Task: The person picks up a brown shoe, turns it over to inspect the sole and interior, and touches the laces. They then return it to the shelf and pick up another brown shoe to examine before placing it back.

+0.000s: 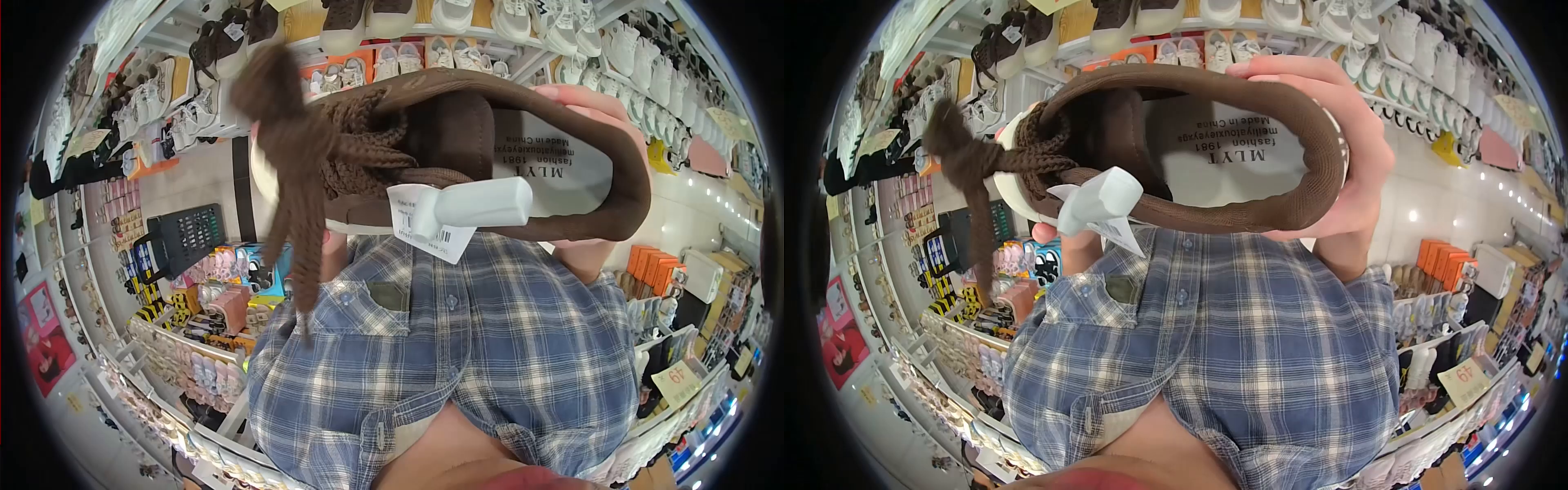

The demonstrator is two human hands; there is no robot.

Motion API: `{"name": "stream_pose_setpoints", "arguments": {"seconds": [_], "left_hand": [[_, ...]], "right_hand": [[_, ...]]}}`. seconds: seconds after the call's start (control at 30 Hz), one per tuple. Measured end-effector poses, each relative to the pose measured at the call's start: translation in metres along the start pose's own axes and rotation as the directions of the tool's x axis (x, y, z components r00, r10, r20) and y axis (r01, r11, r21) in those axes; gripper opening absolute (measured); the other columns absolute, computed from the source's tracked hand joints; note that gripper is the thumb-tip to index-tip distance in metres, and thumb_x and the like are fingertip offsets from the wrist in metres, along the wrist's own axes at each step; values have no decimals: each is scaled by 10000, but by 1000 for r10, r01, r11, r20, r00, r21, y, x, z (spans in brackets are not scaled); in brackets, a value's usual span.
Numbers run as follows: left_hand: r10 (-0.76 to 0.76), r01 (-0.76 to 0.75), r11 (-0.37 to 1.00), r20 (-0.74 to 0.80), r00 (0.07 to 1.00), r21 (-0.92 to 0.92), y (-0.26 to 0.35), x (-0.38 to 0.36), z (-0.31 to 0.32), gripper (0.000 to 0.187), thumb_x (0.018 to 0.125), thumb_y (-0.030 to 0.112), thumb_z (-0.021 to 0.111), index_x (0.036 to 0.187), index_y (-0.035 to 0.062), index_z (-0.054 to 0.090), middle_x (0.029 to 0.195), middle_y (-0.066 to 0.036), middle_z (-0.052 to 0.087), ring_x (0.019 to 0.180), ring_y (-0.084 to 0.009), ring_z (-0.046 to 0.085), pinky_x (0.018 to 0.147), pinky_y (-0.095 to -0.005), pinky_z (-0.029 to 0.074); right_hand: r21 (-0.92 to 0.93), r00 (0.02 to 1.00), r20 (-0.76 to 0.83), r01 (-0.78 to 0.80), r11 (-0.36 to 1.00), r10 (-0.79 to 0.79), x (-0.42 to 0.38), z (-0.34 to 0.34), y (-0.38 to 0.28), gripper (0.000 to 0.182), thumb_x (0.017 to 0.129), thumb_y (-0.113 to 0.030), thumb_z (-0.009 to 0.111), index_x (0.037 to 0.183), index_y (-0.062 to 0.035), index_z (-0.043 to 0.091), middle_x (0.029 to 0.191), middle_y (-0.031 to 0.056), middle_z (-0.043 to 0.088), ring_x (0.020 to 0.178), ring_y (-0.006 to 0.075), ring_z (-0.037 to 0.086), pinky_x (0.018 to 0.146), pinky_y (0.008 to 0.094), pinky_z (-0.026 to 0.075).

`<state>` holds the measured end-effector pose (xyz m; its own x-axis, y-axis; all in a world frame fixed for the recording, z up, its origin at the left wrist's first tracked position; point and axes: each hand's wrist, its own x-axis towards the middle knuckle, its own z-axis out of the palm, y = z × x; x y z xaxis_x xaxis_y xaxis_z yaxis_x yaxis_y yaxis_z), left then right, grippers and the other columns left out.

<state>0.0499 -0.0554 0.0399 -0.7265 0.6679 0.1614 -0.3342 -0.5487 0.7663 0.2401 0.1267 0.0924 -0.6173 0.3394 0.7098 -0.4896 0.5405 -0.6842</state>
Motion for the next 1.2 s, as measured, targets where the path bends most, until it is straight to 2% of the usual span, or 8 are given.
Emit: {"name": "stream_pose_setpoints", "arguments": {"seconds": [0.23, 0.3, 0.37, 0.43, 0.5, 0.67, 0.93, 1.2], "left_hand": [[-265, 244, 959, -156, 951, -143, 2, 1, -3, 1146, 545, 435, 853, 1398, 124, 155, 1389, -241, 323, 1271, -375, 374, 1066, -495, 312], [-153, 151, 988, -40, 987, -42, -2, -2, -10, 1145, 544, 424, 856, 1398, 125, 155, 1390, -244, 321, 1271, -378, 375, 1066, -496, 313], [77, -106, 983, 185, 980, 150, -10, 7, -29, 1111, 553, 329, 856, 1388, 125, 152, 1390, -275, 298, 1279, -390, 363, 1063, -511, 303], [262, -354, 897, 323, 909, 267, -15, 11, -41, 1096, 554, 266, 864, 1367, 127, 142, 1378, -309, 285, 1280, -403, 357, 1050, -522, 313], [331, -500, 760, 415, 847, 414, -19, 10, -50, 1091, 547, 232, 874, 1351, 127, 142, 1364, -322, 290, 1270, -413, 368, 1022, -516, 356], [296, -596, 612, 548, 783, 520, -18, 1, -71, 955, 581, 143, 869, 1314, 136, 258, 1362, -334, 290, 1247, -422, 403, 963, -481, 433], [252, -376, 689, 282, 926, 619, -6, -10, -123, 1038, 569, 150, 884, 1344, 128, 194, 1424, -317, 212, 1297, -390, 353, 1033, -474, 363], [27, 37, 866, -120, 992, 499, 5, -18, -191, 1058, 599, 187, 859, 1409, 76, 187, 1424, -192, 330, 1277, -274, 406, 1040, -401, 351]], "right_hand": [[-37, 990, -141, 13, 999, -18, 16, 12, 8, 1010, 505, -410, 898, 1247, 77, 415, 1198, 288, 507, 1167, 361, 499, 982, 448, 408], [-174, 931, -326, 112, 978, -165, 6, 11, 29, 849, 609, -380, 860, 1214, 56, 453, 1183, 251, 518, 1128, 343, 519, 989, 444, 391], [-150, 923, -368, 61, 987, -113, -3, 9, 32, 615, 723, -278, 797, 1149, 58, 507, 1119, 214, 555, 1067, 315, 542, 965, 428, 397], [-233, 966, -243, -143, 962, 85, 0, 21, 28, 238, 802, -75, 652, 1002, 44, 605, 1002, 161, 622, 990, 257, 571, 902, 366, 425], [-355, 914, -83, -400, 845, 398, 6, 34, 36, 218, 807, -44, 628, 1010, 33, 616, 966, 105, 645, 924, 216, 597, 859, 314, 447], [-191, 731, 61, -660, 727, 680, -5, 65, 85, 226, 805, -6, 607, 1027, 40, 609, 886, 56, 646, 856, 143, 586, 775, 267, 459], [55, 640, 78, -768, 638, 764, 4, 128, 131, 129, 843, -38, 624, 949, 35, 633, 829, 13, 641, 785, 72, 559, 718, 226, 450], [-182, 711, 181, -655, 734, 679, 47, 201, 157, 136, 821, -78, 664, 904, 29, 654, 799, 48, 649, 740, 92, 566, 686, 240, 452]]}}
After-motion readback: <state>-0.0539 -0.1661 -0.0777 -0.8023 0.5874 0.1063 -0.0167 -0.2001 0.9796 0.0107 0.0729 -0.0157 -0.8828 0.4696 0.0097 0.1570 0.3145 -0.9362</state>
